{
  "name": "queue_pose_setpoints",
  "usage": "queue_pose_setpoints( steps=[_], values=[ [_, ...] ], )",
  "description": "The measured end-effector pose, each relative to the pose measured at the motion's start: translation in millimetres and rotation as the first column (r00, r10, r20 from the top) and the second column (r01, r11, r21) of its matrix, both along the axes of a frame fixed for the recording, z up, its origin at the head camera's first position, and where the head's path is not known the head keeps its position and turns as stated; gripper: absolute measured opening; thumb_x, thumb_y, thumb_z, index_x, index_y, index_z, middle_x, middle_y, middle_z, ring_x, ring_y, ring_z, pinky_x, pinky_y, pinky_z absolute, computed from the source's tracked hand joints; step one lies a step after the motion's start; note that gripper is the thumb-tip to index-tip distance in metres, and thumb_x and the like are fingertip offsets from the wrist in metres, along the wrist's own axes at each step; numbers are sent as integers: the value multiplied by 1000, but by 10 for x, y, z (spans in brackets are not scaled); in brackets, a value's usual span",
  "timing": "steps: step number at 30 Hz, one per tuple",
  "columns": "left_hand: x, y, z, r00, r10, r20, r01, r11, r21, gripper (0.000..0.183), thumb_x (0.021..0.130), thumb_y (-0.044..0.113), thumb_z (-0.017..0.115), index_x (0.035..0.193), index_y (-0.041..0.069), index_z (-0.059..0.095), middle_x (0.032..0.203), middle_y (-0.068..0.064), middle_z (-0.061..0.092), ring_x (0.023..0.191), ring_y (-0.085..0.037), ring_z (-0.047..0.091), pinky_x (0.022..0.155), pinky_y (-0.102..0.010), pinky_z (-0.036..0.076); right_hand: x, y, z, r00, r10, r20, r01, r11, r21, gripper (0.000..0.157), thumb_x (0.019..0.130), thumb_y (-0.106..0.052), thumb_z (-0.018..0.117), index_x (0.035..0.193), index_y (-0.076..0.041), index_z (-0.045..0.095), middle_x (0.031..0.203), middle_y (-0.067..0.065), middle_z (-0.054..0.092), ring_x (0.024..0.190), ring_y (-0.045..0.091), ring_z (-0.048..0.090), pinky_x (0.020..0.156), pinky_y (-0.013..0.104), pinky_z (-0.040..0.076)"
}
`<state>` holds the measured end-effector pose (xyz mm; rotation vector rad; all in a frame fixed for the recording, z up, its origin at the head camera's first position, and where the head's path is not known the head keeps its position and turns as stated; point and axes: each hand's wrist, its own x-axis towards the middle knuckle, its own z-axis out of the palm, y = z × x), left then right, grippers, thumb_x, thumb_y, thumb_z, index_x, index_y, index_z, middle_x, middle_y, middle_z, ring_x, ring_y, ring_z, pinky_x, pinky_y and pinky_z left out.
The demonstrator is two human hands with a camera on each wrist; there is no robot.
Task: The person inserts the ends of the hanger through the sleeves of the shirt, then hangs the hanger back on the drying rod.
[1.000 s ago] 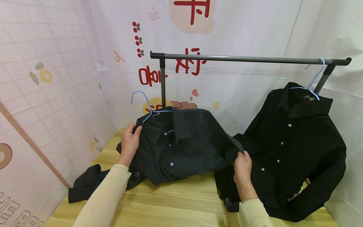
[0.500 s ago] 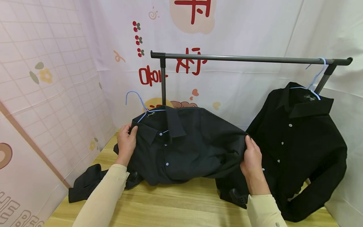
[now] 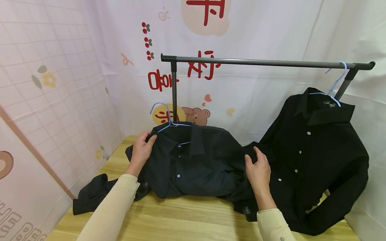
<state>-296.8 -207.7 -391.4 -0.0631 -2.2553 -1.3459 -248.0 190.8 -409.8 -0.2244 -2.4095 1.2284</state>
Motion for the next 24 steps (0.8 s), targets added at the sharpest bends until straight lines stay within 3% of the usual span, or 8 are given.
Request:
queue_pose_setpoints(
  steps=[4, 7, 10, 14, 16, 18, 21, 24],
  values=[
    [16, 10, 25, 1000, 21, -7, -21, 1000, -7, 28, 103, 25, 57, 116, 1, 65, 114, -13, 60, 103, -29, 55, 93, -43, 41, 45, -1, -77, 998, -12, 64, 5, 995, 104, 66, 97, -23, 64, 151, 0, 35, 149, 30, 33, 135, 50, 31, 108, 63, 23],
    [14, -9, 23, 999, 50, -11, -50, 999, -3, 29, 103, 24, 57, 118, 1, 64, 116, -13, 59, 105, -29, 55, 95, -44, 40, 97, -21, -191, 995, 85, 59, -99, 947, 307, 45, 91, -23, 73, 129, -2, 60, 126, 24, 54, 114, 44, 51, 95, 58, 41],
    [2, -39, 11, 997, 69, -19, -69, 998, 5, 28, 103, 23, 58, 119, 0, 64, 117, -13, 60, 107, -30, 55, 96, -44, 40, 132, -87, -301, 938, 309, 159, -347, 817, 461, 10, 85, -24, 80, 90, -17, 75, 89, 0, 65, 80, 23, 60, 72, 43, 50],
    [0, -64, 4, 996, 80, -34, -80, 997, 6, 28, 102, 20, 59, 120, 0, 65, 116, -14, 61, 108, -31, 56, 96, -44, 41, 153, -194, -437, 782, 406, 473, -620, 588, 520, 10, 80, -33, 82, 82, -26, 76, 81, -11, 65, 78, 17, 60, 76, 41, 48],
    [0, -70, -5, 996, 85, -41, -84, 996, 4, 27, 101, 19, 60, 119, 0, 66, 115, -15, 62, 108, -32, 57, 96, -44, 41, 158, -226, -531, 761, 339, 553, -644, 495, 583, 14, 80, -35, 83, 88, -25, 76, 89, -6, 66, 89, 23, 59, 84, 47, 43],
    [1, -69, -14, 995, 84, -48, -84, 996, 2, 27, 101, 18, 61, 119, 0, 66, 115, -15, 62, 107, -31, 57, 95, -44, 42, 170, -224, -634, 788, 293, 542, -614, 445, 652, 14, 79, -34, 83, 88, -25, 75, 91, -4, 65, 93, 26, 57, 86, 49, 39],
    [-1, -75, -15, 994, 87, -58, -88, 996, -4, 27, 101, 18, 61, 119, -1, 66, 114, -15, 63, 107, -31, 58, 95, -43, 42, 174, -197, -682, 852, 365, 374, -517, 486, 704, 7, 81, -26, 82, 85, -25, 76, 86, -6, 64, 86, 22, 58, 79, 46, 40],
    [0, -60, -26, 995, 82, -54, -82, 997, -6, 27, 101, 18, 60, 119, -1, 66, 114, -15, 63, 107, -32, 58, 95, -44, 42, 153, -137, -609, 872, 490, 7, -365, 640, 676, 9, 81, -17, 82, 87, -22, 78, 87, -6, 68, 84, 21, 62, 82, 49, 42]
  ],
)
